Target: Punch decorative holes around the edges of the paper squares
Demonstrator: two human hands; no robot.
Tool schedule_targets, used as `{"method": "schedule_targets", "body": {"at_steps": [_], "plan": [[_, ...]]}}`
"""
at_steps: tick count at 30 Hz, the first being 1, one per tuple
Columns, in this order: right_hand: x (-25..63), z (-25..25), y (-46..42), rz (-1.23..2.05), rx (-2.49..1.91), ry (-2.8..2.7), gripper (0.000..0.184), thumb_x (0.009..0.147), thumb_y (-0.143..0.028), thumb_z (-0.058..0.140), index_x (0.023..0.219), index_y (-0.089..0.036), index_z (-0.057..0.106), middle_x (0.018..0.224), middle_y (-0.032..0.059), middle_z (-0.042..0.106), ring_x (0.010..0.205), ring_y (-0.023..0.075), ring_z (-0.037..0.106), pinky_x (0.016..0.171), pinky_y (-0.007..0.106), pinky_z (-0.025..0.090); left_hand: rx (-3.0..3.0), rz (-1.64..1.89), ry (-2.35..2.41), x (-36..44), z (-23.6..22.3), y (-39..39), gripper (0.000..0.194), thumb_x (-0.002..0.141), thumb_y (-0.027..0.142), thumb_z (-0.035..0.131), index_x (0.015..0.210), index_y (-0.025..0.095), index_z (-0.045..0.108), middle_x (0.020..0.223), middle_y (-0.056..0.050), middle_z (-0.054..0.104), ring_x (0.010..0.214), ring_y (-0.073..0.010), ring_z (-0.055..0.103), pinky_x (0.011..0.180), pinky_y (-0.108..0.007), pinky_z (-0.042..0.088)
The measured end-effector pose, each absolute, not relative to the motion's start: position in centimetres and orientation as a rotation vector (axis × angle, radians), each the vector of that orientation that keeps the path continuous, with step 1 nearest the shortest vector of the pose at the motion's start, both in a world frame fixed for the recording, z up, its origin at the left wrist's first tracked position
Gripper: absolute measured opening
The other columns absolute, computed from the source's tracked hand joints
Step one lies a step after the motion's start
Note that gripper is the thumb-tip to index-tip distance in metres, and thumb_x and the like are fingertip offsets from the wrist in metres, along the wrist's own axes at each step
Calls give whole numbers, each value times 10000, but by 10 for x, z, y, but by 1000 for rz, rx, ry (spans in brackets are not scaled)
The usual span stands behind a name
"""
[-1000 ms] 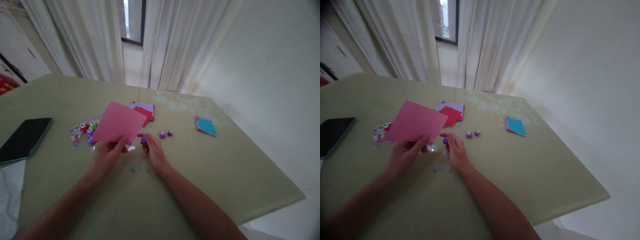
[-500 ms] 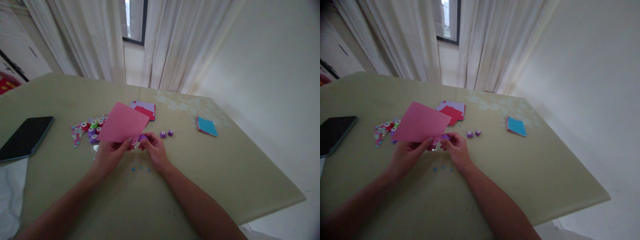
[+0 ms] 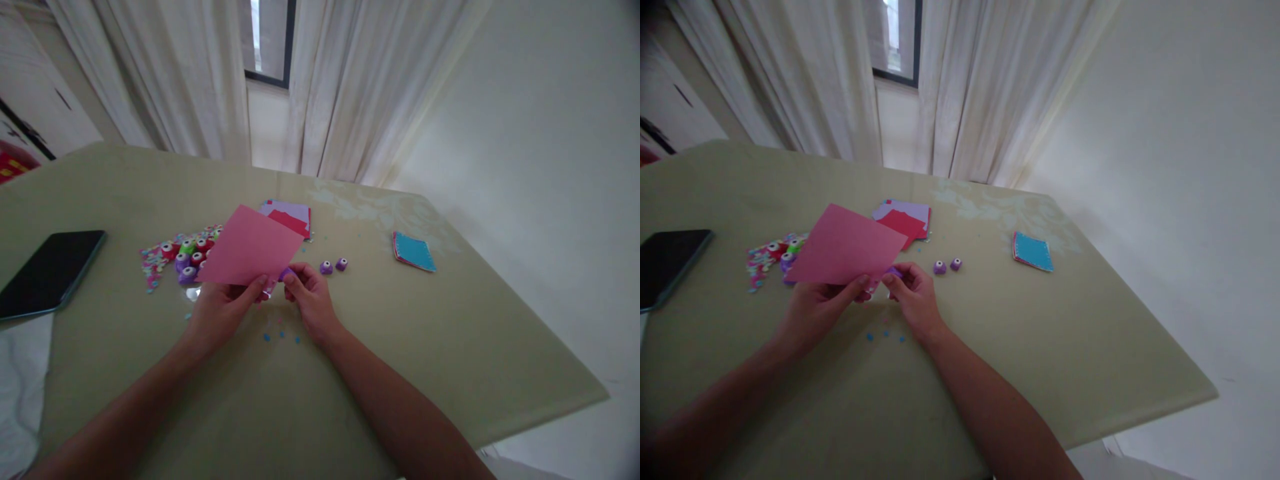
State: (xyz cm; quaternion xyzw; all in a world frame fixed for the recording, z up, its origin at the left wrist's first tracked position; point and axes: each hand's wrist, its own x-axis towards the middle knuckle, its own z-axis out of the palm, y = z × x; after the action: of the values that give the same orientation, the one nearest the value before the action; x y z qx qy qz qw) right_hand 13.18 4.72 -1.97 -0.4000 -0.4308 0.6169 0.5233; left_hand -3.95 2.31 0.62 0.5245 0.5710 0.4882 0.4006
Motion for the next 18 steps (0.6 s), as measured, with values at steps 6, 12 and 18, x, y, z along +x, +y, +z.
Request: {"method": "schedule_targets", "body": {"at_steps": [6, 12, 18], "plan": [[131, -17, 46, 1500, -935, -1021, 466, 690, -523, 944, 952, -224, 701, 793, -18, 673, 647, 130, 545, 639, 276, 480, 1274, 1236, 1429, -38, 4, 22, 350, 770, 560, 786, 795, 211, 768, 691, -55, 780, 641, -247, 753, 600, -321, 607], [134, -14, 46, 1567, -931, -1077, 412, 680, -471, 954, 919, -222, 730, 830, -7, 698, 718, 152, 589, 685, 285, 474, 1310, 1236, 1389, -38, 3, 25, 357, 785, 564, 785, 770, 207, 771, 695, -57, 780, 657, -243, 756, 612, -312, 605], [140, -17, 52, 1655, -917, -1131, 409, 697, -533, 941, 859, -206, 754, 754, -21, 666, 636, 123, 518, 633, 277, 403, 1328, 1179, 1371, -41, -1, 26, 350, 791, 544, 791, 799, 194, 796, 711, -65, 797, 655, -239, 759, 597, -306, 600]]}}
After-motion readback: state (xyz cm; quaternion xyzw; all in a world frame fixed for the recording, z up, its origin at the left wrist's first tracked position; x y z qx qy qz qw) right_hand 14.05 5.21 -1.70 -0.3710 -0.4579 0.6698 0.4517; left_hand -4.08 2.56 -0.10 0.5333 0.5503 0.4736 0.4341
